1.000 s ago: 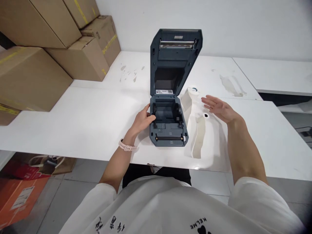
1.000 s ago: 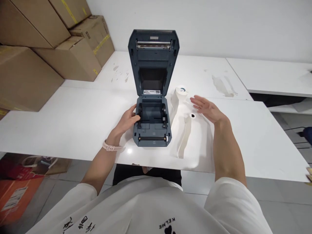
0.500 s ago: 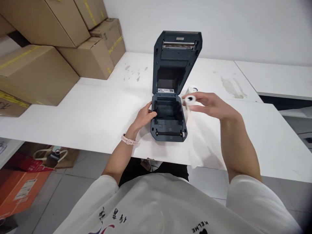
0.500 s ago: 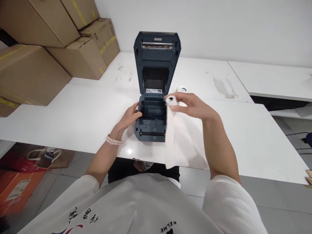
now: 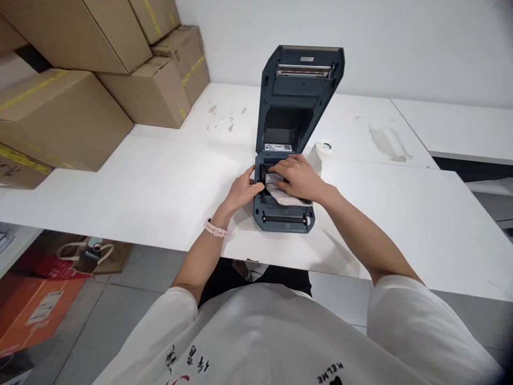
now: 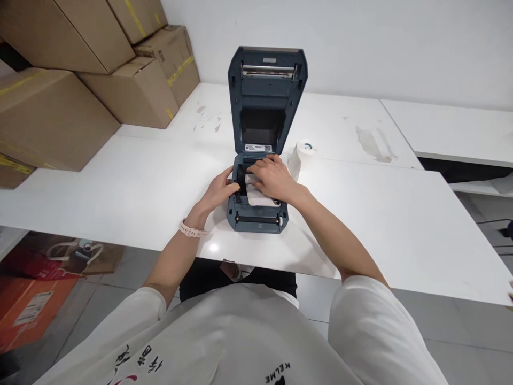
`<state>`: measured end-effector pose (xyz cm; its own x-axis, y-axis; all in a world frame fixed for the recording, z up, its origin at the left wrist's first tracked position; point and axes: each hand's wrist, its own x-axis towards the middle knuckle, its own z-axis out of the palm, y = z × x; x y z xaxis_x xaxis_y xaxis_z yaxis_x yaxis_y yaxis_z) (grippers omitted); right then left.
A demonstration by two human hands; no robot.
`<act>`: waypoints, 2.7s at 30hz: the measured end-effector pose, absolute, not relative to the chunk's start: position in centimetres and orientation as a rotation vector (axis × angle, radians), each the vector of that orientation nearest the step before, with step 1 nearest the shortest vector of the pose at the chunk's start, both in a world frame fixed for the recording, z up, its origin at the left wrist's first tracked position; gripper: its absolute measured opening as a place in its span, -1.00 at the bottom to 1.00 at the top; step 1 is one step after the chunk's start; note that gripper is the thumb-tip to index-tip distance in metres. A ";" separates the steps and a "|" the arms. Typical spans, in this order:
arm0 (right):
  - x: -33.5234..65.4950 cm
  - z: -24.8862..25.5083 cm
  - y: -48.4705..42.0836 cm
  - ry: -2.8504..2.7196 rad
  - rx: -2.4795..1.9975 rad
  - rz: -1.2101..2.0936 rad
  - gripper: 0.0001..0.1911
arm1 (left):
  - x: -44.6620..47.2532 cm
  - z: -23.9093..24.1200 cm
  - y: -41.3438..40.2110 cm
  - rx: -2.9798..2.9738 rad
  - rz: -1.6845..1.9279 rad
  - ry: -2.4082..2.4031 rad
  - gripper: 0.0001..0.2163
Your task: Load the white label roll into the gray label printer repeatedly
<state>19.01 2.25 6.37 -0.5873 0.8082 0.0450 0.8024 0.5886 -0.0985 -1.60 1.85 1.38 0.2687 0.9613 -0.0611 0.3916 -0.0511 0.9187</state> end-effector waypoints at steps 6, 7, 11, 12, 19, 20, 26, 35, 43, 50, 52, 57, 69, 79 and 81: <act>19.9 5.3 -6.8 -2.303 -1.249 0.252 -0.64 | -1.8 1.7 1.7 1.619 0.763 1.233 -0.34; 19.7 4.8 -8.1 -2.280 -1.225 0.260 -0.65 | -1.8 1.8 1.7 1.615 0.763 1.231 -0.34; 19.0 2.9 -10.6 -2.320 -1.198 0.195 -0.57 | -1.9 1.6 1.9 1.599 0.753 1.221 -0.35; 19.0 2.6 -10.7 -2.341 -1.195 0.174 -0.51 | -1.9 1.5 1.9 1.599 0.753 1.217 -0.35; 19.4 1.7 -10.0 -2.300 -1.182 0.072 -0.51 | -1.9 1.6 1.7 1.579 0.744 1.209 -0.31; 19.4 1.6 -10.0 -2.285 -1.177 0.058 -0.52 | -1.9 1.7 1.7 1.575 0.743 1.208 -0.31; 19.6 1.3 -10.4 -2.334 -1.184 0.000 -0.61 | -1.9 1.6 1.6 1.600 0.747 1.207 -0.33; 19.8 0.4 -10.7 -2.315 -1.129 -0.070 -0.49 | -1.7 1.3 1.8 1.648 0.751 1.259 -0.32; 20.0 -0.1 -10.6 -2.282 -1.089 -0.045 -0.51 | -1.6 1.5 1.7 1.643 0.756 1.268 -0.29; 20.2 -0.1 -10.6 -2.301 -1.099 -0.052 -0.47 | -1.6 1.2 1.8 1.634 0.769 1.258 -0.28; 20.1 0.0 -10.6 -2.310 -1.095 -0.055 -0.45 | -1.6 1.1 1.9 1.648 0.770 1.249 -0.28; 20.4 0.5 -11.1 -2.318 -1.085 0.040 -0.39 | -1.4 2.0 0.6 1.845 0.748 1.488 -0.27; 25.6 10.6 7.1 -1.439 -1.146 0.696 -0.27 | 0.6 0.2 -13.4 2.631 1.011 0.901 -0.45; 22.4 13.0 6.1 -1.416 -0.939 0.744 -0.08 | -0.7 0.8 -14.9 2.167 1.346 0.941 -0.77; 22.3 10.9 2.0 -1.475 -0.935 0.632 -0.30 | -1.1 1.2 -14.4 1.950 1.467 1.128 -0.81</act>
<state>22.27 2.03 10.87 0.0428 0.8391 0.5423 0.1866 0.5266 -0.8294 -1.14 -14.44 1.22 0.1002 0.8169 0.5680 0.3396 -0.5647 0.7522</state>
